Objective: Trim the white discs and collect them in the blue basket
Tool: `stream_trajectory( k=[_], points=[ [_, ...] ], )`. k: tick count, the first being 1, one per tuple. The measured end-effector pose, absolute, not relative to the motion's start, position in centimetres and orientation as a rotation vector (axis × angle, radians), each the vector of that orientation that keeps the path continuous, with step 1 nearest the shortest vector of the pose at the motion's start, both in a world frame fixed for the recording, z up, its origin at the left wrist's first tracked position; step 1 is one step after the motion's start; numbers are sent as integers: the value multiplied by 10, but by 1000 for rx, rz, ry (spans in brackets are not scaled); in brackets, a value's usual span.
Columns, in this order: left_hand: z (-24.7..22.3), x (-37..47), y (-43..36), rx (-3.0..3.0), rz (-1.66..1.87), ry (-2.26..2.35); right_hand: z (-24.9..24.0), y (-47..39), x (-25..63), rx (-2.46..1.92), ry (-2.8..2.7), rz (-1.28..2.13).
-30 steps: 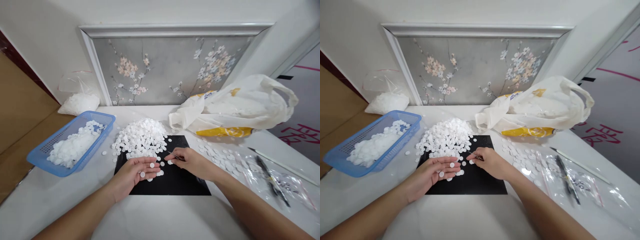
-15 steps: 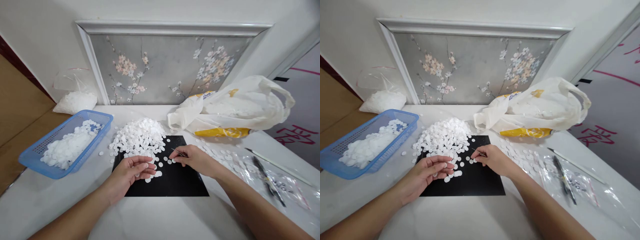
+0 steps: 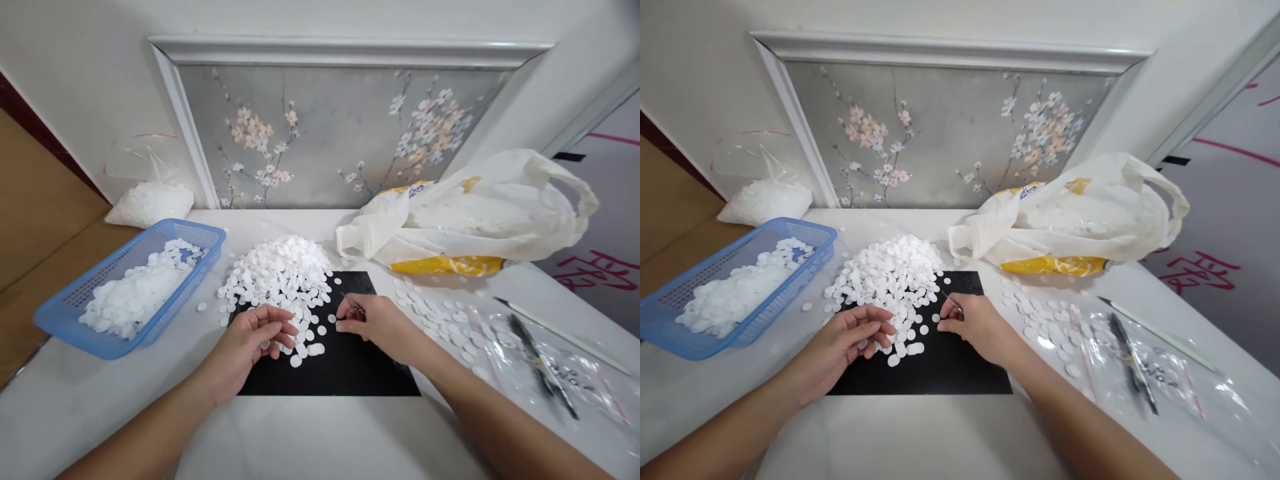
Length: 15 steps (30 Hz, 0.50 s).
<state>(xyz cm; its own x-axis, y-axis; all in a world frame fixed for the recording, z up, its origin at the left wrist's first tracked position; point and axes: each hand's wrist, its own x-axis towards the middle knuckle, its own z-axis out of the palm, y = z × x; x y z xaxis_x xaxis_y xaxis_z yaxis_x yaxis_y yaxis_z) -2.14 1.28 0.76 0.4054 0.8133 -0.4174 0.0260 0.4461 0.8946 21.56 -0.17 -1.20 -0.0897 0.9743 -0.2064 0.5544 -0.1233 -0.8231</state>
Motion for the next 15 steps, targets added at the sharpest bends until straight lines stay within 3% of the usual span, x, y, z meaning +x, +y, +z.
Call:
stream_trajectory(
  k=[6,15],
  points=[
    [9,-20,12,1080,608,1074,-9,-6,212,-1721,-1811,970],
    [10,-21,12,1208,589,1120,-9,2,224,-1666,-1572,1210]
  ],
)
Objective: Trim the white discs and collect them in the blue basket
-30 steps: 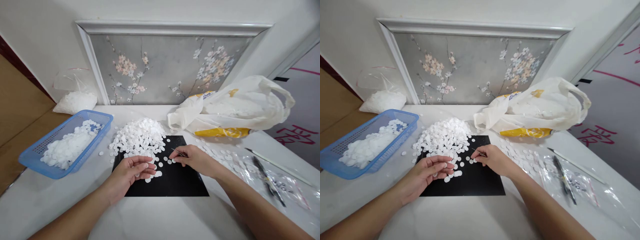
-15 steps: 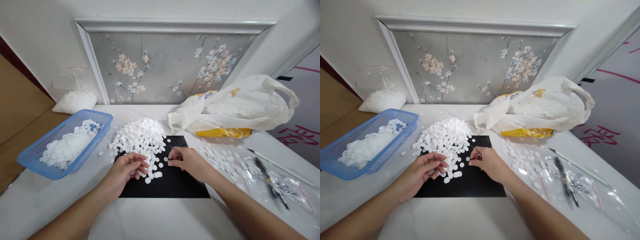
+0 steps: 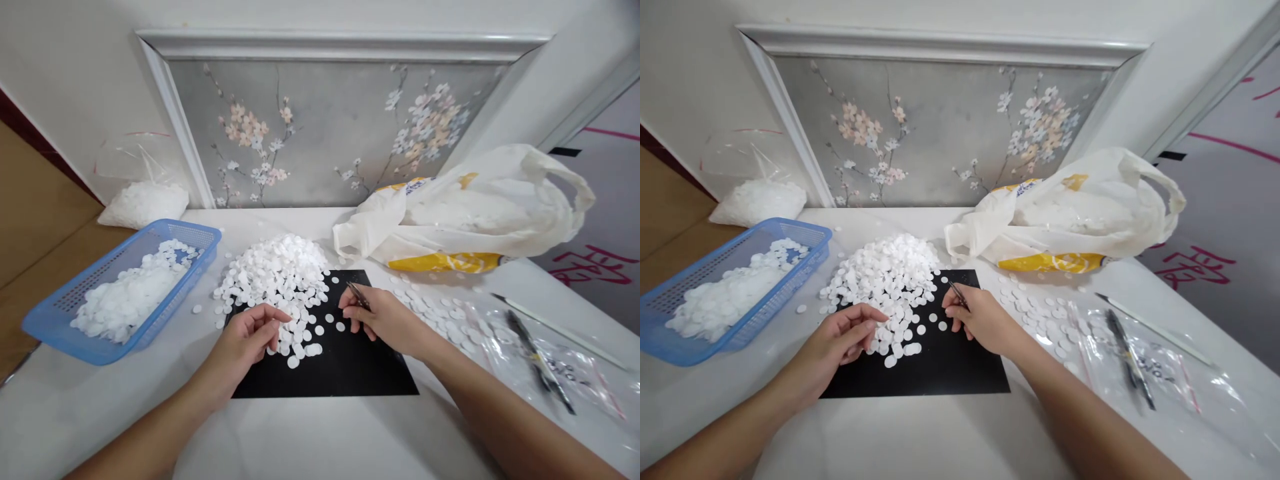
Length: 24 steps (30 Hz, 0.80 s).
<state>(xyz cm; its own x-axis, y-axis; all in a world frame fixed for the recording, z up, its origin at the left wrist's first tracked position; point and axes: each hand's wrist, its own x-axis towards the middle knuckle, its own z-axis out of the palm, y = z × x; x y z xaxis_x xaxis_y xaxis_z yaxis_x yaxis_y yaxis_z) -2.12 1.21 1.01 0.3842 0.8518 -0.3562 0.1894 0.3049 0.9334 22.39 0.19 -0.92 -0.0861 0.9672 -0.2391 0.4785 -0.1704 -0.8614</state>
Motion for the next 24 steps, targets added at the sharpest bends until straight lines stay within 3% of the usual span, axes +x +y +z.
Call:
stream_trajectory(
  k=[6,13,18,24],
  points=[
    [12,-17,8,1021,549,1018,-2,2,223,-1629,-1466,1158],
    [7,-4,-7,782,441,814,3,-22,173,-1254,-1650,1264],
    [7,-10,-4,823,475,880,2,-8,198,-1629,-1797,772],
    [11,-15,1,920,500,917,-5,1,222,-1772,-1891,889]
  ],
)
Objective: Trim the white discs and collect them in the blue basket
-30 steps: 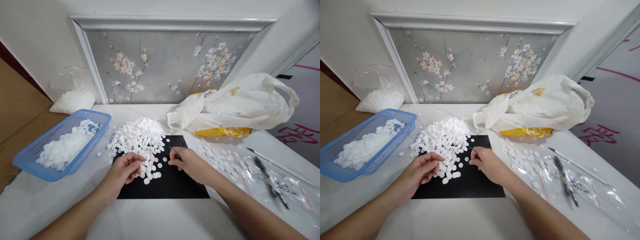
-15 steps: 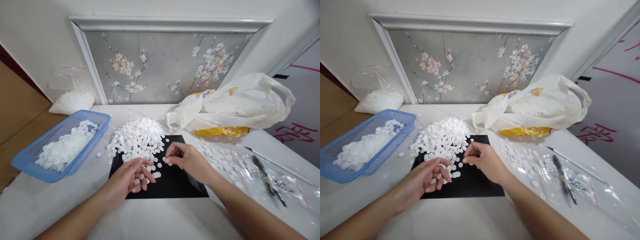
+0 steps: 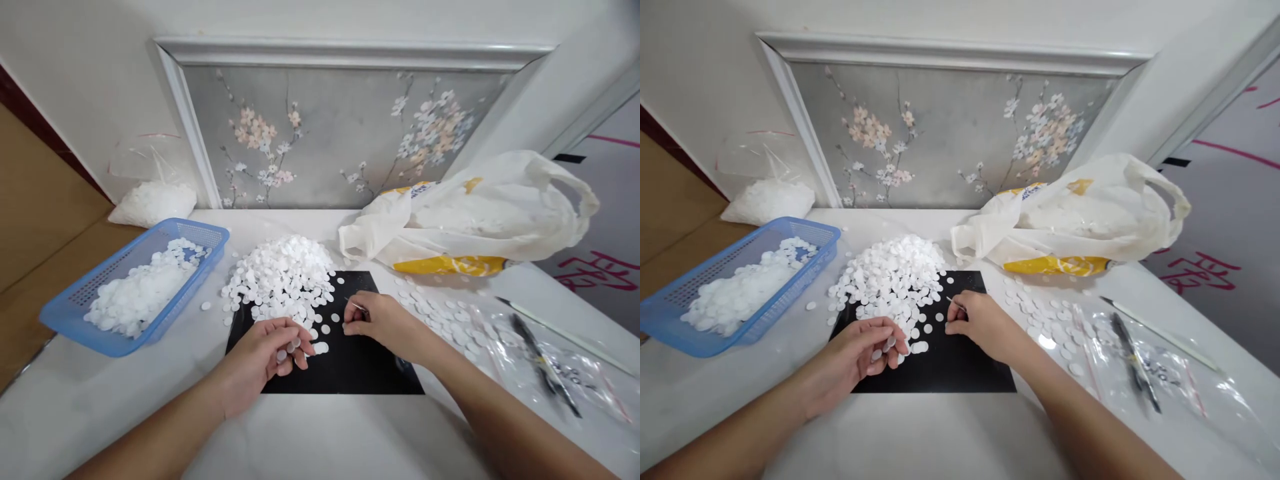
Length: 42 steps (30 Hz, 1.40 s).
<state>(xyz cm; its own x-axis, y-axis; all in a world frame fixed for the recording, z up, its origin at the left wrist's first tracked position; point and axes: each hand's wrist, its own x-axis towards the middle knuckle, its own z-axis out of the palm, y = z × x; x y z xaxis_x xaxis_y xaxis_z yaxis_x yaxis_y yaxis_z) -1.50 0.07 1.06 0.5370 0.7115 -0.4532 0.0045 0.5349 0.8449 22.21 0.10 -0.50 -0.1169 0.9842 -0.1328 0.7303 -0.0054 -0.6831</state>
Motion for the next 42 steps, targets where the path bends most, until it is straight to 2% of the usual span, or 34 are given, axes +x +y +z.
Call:
stream_trajectory(
  k=[9,24,29,35,42],
  points=[
    [5,-7,-9,1161,499,951,16,-26,181,-1508,-1801,1192],
    [7,-6,-13,968,615,922,26,-36,172,-1619,-1695,1059],
    [12,-8,-14,753,617,873,24,-45,177,-1717,-1892,780],
    [9,-10,-14,680,650,929,5,-48,167,-1534,-2019,628],
    [9,-9,-12,660,675,942,-3,-52,167,-1429,-2089,281]
  ],
)
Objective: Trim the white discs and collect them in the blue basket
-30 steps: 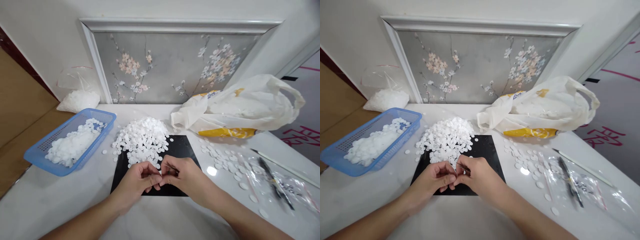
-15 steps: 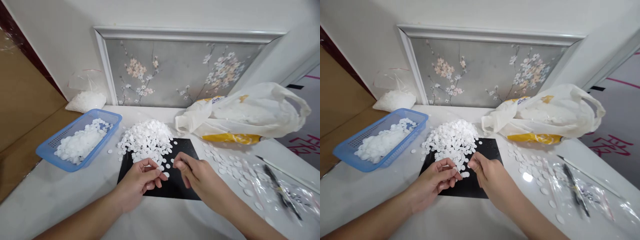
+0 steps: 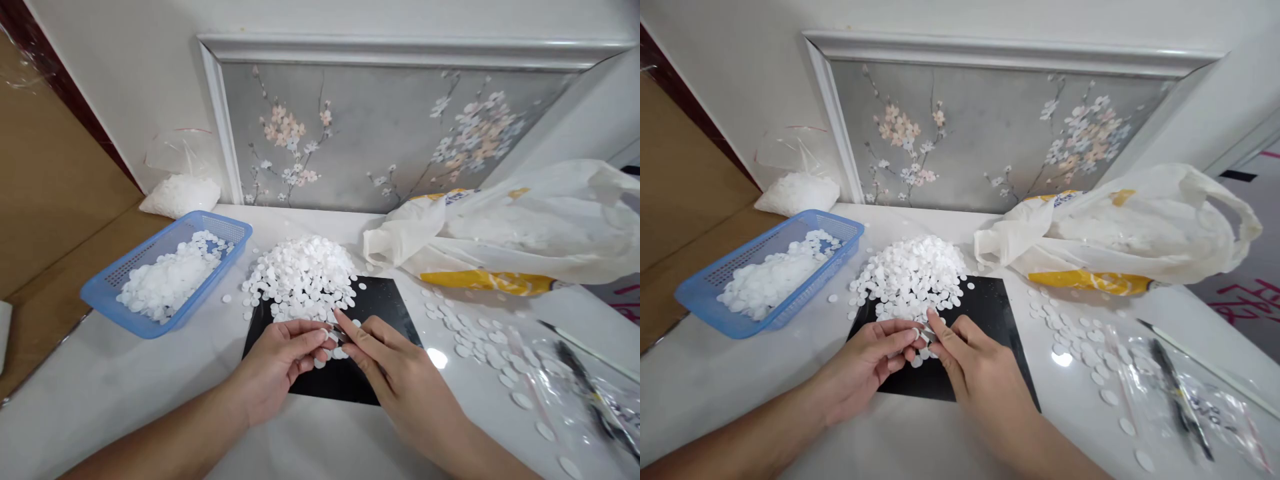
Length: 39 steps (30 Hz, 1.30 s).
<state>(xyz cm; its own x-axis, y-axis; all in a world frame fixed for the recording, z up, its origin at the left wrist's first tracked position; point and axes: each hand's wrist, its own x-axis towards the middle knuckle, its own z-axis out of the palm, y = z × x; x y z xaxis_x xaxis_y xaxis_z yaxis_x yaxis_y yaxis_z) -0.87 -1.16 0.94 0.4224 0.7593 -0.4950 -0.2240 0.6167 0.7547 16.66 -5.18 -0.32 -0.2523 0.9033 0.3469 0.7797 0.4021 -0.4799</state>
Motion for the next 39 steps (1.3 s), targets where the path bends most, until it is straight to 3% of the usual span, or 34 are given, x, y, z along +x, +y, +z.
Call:
stream_trajectory(
  k=[15,39],
  points=[
    [7,-9,-11,752,619,970,-1,-54,169,-1364,-2222,94],
    [10,-10,-12,776,583,1004,4,-51,173,-1414,-2184,85]
  ],
)
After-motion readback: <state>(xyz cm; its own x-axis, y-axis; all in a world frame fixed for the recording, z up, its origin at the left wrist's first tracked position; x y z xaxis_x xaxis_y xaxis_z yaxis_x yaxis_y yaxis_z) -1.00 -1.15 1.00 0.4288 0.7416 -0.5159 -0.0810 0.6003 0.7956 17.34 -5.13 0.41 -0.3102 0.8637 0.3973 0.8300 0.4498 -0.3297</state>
